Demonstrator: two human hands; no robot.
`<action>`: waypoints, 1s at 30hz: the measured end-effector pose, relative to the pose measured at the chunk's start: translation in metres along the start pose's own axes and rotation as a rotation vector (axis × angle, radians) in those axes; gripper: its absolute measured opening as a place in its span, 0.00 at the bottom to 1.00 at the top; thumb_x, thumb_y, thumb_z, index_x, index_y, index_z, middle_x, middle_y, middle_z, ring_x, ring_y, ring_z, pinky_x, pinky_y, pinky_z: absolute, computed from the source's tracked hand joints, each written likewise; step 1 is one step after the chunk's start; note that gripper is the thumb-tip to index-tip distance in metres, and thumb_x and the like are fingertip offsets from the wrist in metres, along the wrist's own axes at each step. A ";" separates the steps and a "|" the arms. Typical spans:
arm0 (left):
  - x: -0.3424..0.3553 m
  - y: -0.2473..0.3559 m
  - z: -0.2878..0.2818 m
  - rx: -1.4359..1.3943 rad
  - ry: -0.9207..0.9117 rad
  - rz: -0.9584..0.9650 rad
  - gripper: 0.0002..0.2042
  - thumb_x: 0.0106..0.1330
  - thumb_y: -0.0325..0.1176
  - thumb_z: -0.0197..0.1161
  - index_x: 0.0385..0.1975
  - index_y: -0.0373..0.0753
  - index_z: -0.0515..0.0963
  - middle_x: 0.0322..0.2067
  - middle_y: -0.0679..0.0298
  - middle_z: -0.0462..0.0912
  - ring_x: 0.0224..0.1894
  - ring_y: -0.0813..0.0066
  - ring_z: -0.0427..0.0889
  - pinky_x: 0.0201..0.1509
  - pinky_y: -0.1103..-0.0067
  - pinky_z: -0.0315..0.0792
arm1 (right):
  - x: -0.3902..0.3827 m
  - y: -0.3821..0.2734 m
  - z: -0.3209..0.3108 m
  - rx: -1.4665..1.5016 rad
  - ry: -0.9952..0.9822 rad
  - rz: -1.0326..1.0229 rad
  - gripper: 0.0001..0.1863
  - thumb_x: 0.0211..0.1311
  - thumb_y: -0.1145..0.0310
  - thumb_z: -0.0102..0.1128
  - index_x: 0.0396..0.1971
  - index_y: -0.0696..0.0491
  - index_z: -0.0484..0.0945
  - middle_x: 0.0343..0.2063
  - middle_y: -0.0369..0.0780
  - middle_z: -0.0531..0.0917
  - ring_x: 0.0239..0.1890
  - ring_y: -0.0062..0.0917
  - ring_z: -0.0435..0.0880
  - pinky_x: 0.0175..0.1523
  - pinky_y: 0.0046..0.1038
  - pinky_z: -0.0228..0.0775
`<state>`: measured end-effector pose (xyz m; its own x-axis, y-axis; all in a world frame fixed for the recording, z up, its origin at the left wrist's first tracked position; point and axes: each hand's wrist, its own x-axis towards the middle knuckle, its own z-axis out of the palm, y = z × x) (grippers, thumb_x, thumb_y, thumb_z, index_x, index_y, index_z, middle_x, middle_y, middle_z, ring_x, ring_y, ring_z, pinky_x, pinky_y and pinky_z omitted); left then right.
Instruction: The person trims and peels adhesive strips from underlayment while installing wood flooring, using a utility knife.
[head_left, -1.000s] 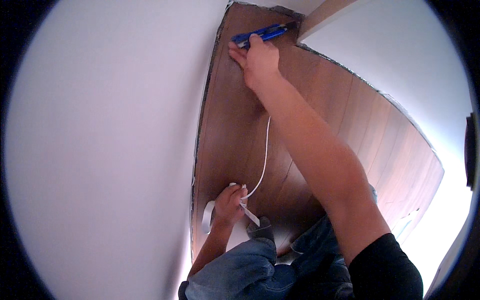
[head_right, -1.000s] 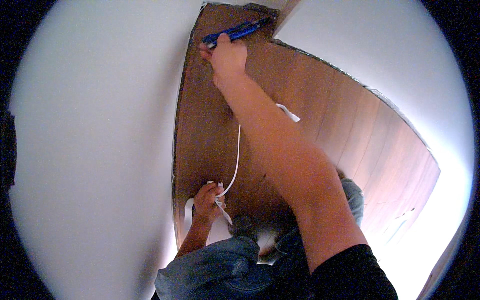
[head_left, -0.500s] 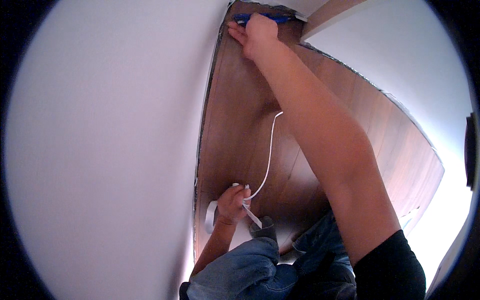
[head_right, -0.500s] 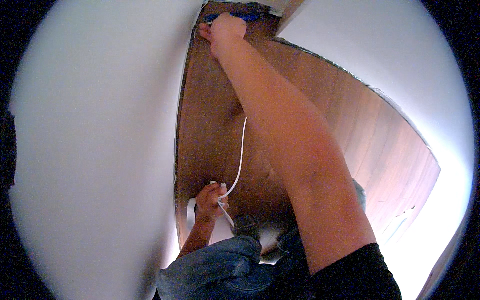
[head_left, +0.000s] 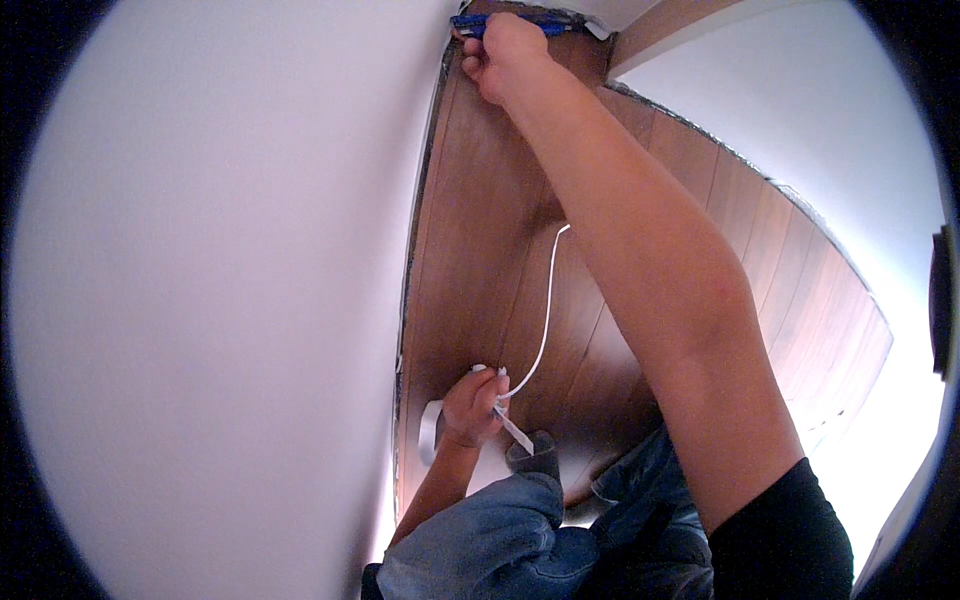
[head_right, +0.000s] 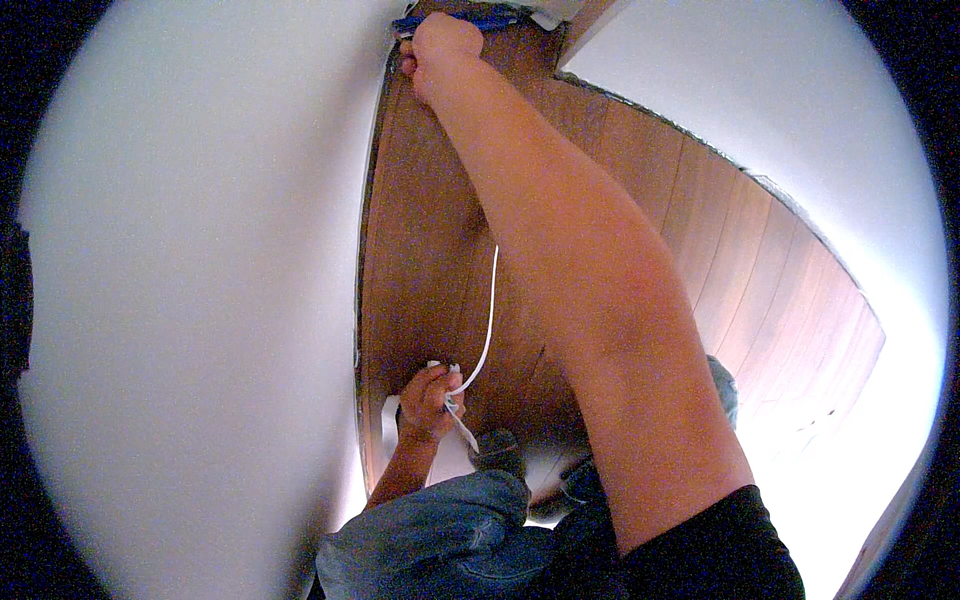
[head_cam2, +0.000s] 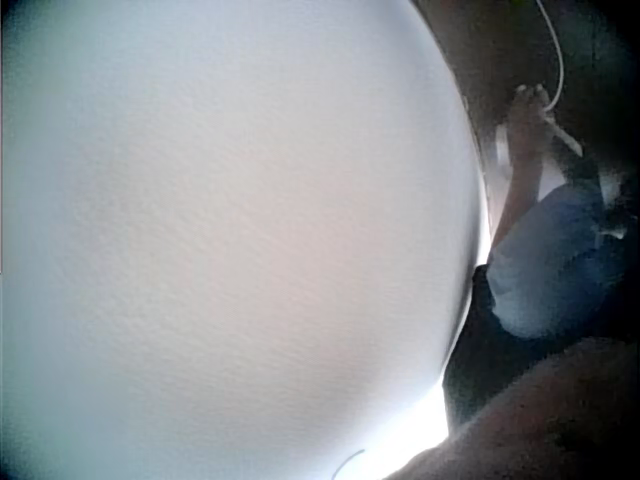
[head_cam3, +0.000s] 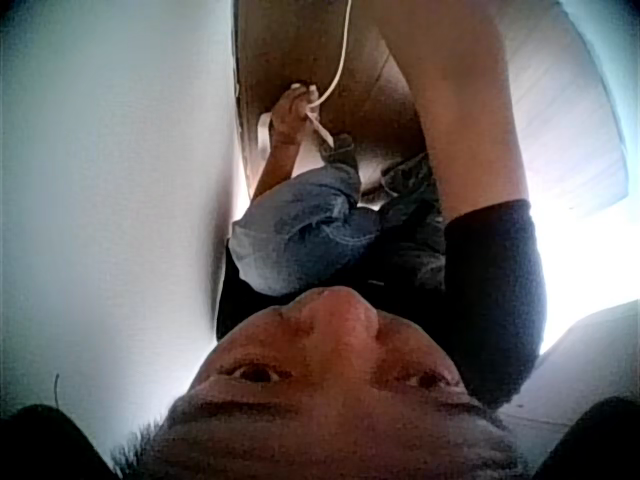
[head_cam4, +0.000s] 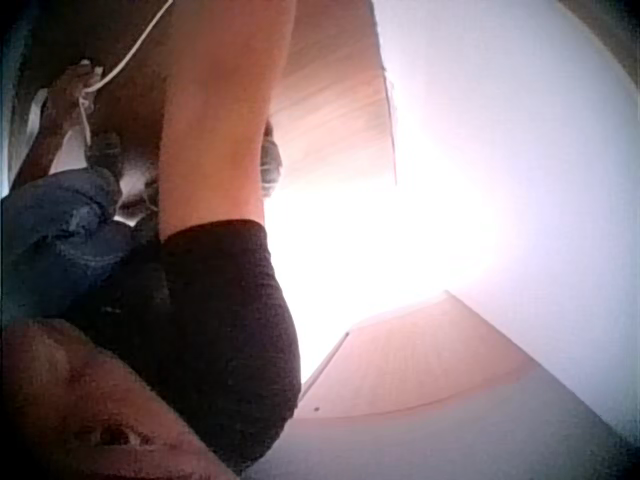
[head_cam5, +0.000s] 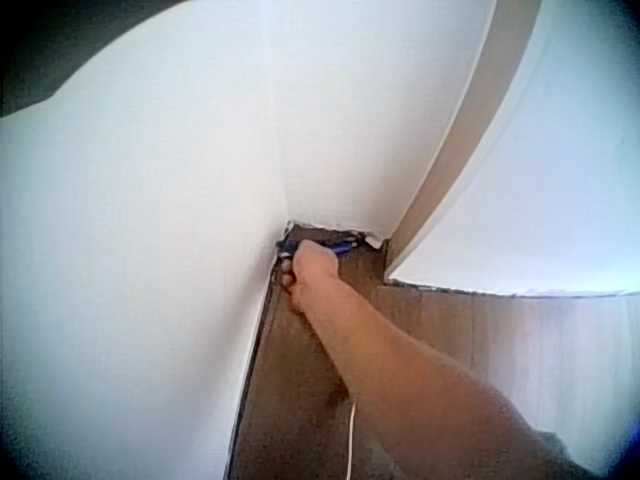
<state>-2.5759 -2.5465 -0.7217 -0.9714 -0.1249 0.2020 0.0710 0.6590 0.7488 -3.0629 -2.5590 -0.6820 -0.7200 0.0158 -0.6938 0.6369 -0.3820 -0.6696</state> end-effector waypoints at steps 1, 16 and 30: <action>0.002 0.001 0.000 0.028 0.018 0.006 0.13 0.56 0.27 0.74 0.41 0.43 0.81 0.37 0.54 0.86 0.33 0.55 0.88 0.36 0.68 0.84 | -0.001 0.000 -0.002 -0.008 0.012 0.021 0.08 0.76 0.72 0.43 0.45 0.55 0.73 0.30 0.43 0.86 0.22 0.23 0.76 0.27 0.28 0.68; -0.004 0.000 -0.001 -0.067 -0.047 -0.050 0.16 0.55 0.28 0.73 0.43 0.43 0.79 0.37 0.55 0.85 0.33 0.54 0.87 0.35 0.66 0.83 | -0.005 0.000 -0.028 -0.065 -0.224 0.147 0.10 0.79 0.63 0.48 0.44 0.54 0.74 0.29 0.41 0.82 0.24 0.24 0.76 0.24 0.29 0.67; -0.001 -0.002 0.000 -0.011 -0.009 -0.006 0.14 0.53 0.27 0.74 0.40 0.43 0.82 0.38 0.56 0.86 0.36 0.55 0.88 0.38 0.66 0.84 | -0.058 -0.001 -0.105 -0.376 -0.222 0.002 0.18 0.75 0.62 0.52 0.55 0.59 0.73 0.42 0.47 0.88 0.32 0.28 0.87 0.38 0.31 0.81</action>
<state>-2.5756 -2.5474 -0.7234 -0.9739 -0.1217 0.1917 0.0677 0.6501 0.7568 -2.9933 -2.4619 -0.6691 -0.7343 -0.1996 -0.6488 0.6648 -0.0180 -0.7468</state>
